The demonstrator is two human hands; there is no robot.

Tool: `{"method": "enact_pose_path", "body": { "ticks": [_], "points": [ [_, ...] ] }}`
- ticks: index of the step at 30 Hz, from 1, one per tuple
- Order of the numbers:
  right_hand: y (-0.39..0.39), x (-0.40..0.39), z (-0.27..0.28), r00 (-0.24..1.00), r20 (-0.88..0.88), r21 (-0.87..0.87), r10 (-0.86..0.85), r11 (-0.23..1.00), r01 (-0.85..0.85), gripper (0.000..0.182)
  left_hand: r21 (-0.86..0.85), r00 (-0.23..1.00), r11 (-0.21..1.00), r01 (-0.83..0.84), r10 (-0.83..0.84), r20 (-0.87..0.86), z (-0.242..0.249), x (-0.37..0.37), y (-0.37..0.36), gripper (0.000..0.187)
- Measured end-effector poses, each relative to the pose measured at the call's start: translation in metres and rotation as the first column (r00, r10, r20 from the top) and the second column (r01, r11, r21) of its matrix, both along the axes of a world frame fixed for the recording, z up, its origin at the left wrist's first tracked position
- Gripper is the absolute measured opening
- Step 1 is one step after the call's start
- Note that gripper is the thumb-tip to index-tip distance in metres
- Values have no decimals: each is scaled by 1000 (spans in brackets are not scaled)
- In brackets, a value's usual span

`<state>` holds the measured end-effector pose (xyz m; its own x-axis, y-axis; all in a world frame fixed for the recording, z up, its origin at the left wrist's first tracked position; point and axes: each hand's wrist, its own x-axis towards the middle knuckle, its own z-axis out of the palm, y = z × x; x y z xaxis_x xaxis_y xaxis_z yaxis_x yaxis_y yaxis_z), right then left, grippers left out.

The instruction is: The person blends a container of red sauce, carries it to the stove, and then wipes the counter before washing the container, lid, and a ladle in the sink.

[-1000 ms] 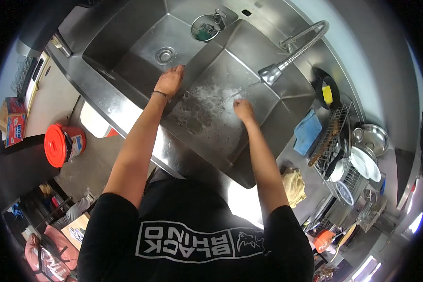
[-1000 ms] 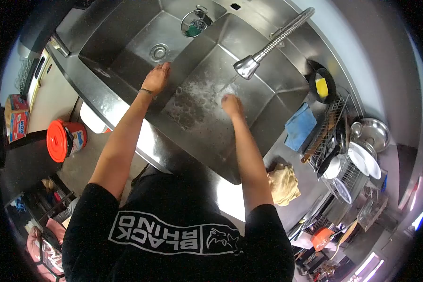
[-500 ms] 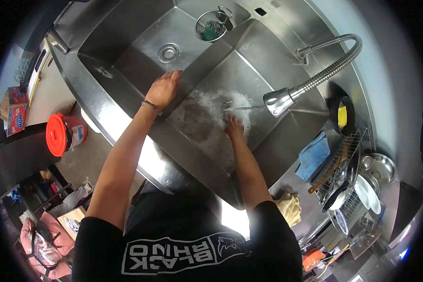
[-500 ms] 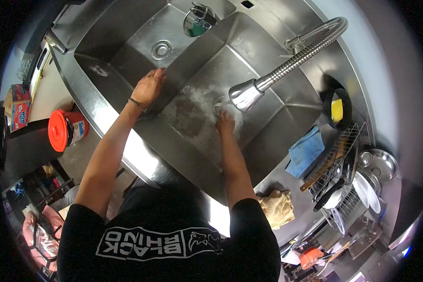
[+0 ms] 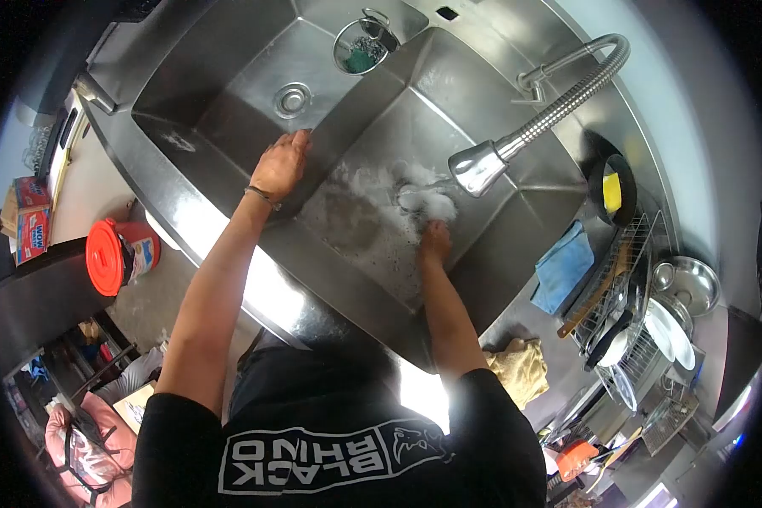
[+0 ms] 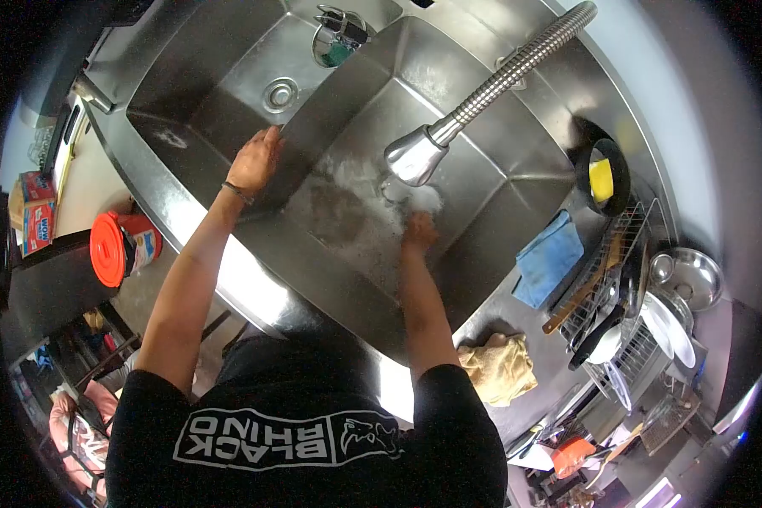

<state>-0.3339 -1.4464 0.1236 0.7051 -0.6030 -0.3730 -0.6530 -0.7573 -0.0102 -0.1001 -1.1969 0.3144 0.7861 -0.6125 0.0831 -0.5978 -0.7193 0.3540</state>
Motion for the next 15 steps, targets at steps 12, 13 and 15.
{"method": "enact_pose_path", "body": {
  "ticks": [12,13,15],
  "points": [
    [14,102,142,905,311,528,291,739,-419,29,73,997,996,-46,50,-50,7,-4,-2,22],
    [15,107,161,901,317,525,296,737,-426,29,70,997,996,-51,55,-57,8,-5,-1,22],
    [5,113,189,967,239,642,87,734,-225,33,71,997,996,-54,58,-54,2,-2,0,22]
  ]
}}
